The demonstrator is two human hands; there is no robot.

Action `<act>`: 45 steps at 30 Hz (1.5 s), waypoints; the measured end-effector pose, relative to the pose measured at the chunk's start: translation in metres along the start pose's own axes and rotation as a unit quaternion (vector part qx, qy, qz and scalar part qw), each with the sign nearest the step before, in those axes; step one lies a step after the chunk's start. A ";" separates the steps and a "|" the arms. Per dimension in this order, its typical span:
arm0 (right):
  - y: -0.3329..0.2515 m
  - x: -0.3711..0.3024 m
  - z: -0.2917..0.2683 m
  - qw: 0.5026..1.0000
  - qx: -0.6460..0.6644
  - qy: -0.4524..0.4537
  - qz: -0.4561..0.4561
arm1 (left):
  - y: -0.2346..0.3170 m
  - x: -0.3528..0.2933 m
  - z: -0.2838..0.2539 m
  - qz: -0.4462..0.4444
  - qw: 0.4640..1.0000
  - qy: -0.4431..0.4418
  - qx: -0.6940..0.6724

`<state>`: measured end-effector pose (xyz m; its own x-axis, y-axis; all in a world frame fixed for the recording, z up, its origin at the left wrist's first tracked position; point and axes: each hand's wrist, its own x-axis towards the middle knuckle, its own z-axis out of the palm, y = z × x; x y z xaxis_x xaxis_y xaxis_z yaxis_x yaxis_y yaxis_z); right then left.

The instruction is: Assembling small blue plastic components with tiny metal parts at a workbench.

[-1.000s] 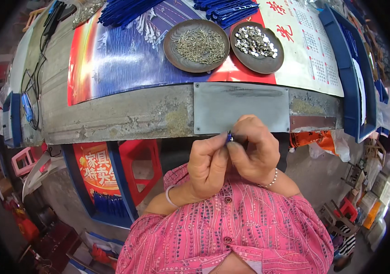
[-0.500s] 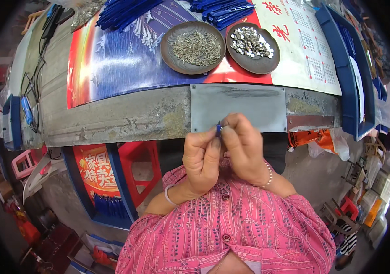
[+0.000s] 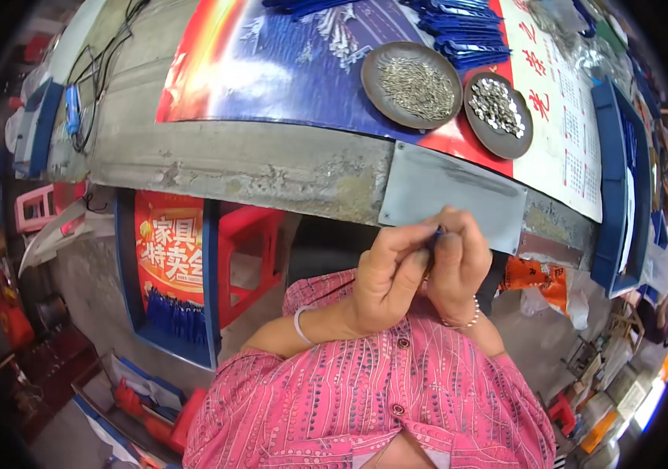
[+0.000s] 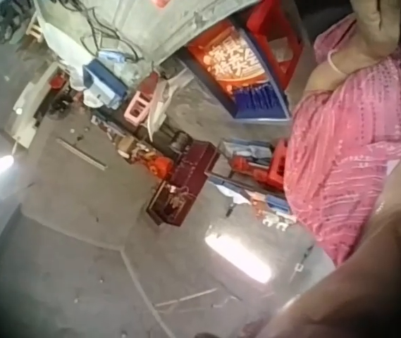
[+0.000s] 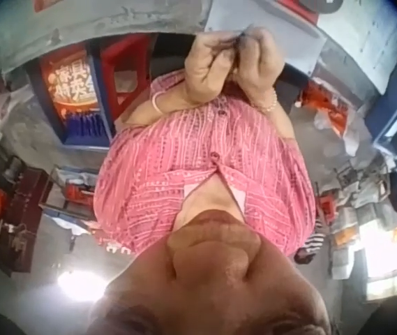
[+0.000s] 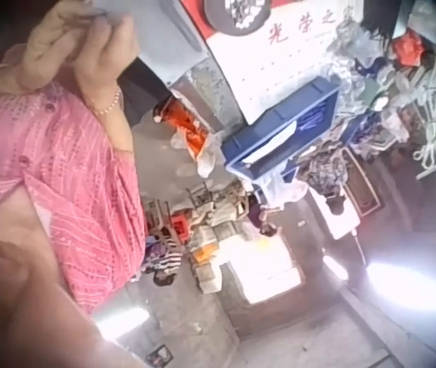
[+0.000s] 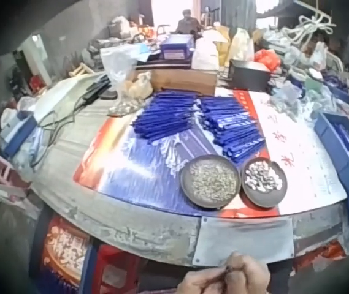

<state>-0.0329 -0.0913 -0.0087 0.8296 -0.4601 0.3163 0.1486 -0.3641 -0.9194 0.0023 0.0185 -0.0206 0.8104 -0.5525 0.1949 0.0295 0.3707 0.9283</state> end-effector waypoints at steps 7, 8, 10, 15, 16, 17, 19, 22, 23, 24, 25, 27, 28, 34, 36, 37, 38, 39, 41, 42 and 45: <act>-0.008 0.009 0.004 0.989 -0.031 0.013 -0.144 | 0.007 -0.011 -0.002 0.013 0.998 0.042 -0.033; -0.008 0.008 0.005 0.987 -0.024 0.007 -0.159 | 0.007 -0.011 -0.003 0.023 0.999 0.043 -0.019; -0.009 0.008 0.008 0.984 -0.051 0.004 -0.171 | 0.007 -0.011 -0.006 0.032 0.999 0.031 -0.005; -0.006 0.001 0.013 0.971 -0.164 -0.006 -0.175 | 0.000 -0.011 -0.011 0.050 0.998 0.033 0.037; -0.007 -0.002 0.015 0.971 -0.184 -0.001 -0.153 | -0.001 -0.011 -0.011 0.043 0.998 0.036 0.036; -0.008 -0.003 0.016 0.970 -0.204 0.005 -0.130 | -0.001 -0.011 -0.012 0.038 0.998 0.040 0.035; -0.006 -0.002 0.019 0.969 -0.207 0.009 -0.136 | -0.002 -0.008 -0.014 0.044 0.997 0.036 0.043; -0.008 -0.003 0.026 0.972 -0.209 0.014 -0.110 | -0.002 -0.007 -0.016 0.041 0.997 0.059 0.041; -0.010 -0.005 0.029 0.981 -0.179 0.002 -0.068 | -0.002 -0.009 -0.017 0.032 0.995 0.086 0.029; -0.013 -0.007 0.031 0.989 -0.146 -0.013 -0.026 | -0.001 -0.012 -0.017 0.013 0.995 0.096 0.014; -0.024 -0.007 0.027 0.988 -0.112 -0.043 0.093 | 0.000 -0.014 -0.019 -0.004 0.994 0.109 0.004; -0.017 -0.004 0.009 0.946 -0.284 -0.132 0.085 | 0.008 -0.018 -0.031 0.030 0.989 0.068 0.127; -0.009 -0.010 0.002 0.985 0.022 -0.075 0.156 | 0.007 -0.019 -0.039 0.008 0.993 0.065 0.094; -0.029 -0.002 0.008 0.980 0.130 -0.115 0.093 | 0.016 -0.081 -0.172 -0.030 0.881 0.250 0.400; -0.033 0.002 0.022 0.978 -0.046 -0.204 0.015 | 0.038 -0.116 -0.232 -0.044 0.778 0.301 0.550; -0.034 0.005 0.026 0.978 -0.044 -0.205 0.015 | 0.049 -0.130 -0.260 -0.024 0.734 0.298 0.610; -0.034 0.010 0.030 0.967 -0.044 -0.251 -0.007 | 0.060 -0.149 -0.283 -0.038 0.706 0.313 0.635; -0.033 0.012 0.035 0.954 -0.045 -0.296 -0.028 | 0.067 -0.171 -0.308 -0.060 0.666 0.298 0.681; -0.038 0.010 0.046 0.954 0.005 -0.299 0.023 | 0.079 -0.202 -0.332 -0.116 0.645 0.298 0.694; -0.040 0.013 0.048 0.942 -0.013 -0.334 0.007 | 0.080 -0.221 -0.346 -0.118 0.624 0.284 0.718; -0.042 0.015 0.048 0.926 -0.041 -0.376 -0.008 | 0.080 -0.252 -0.363 -0.137 0.602 0.267 0.740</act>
<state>-0.0005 -0.0441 0.0239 0.9725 0.2275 0.0497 0.1483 -0.4404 -0.8855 0.0131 0.4582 -0.1104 0.9783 0.0235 0.2060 -0.0285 -0.9689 0.2459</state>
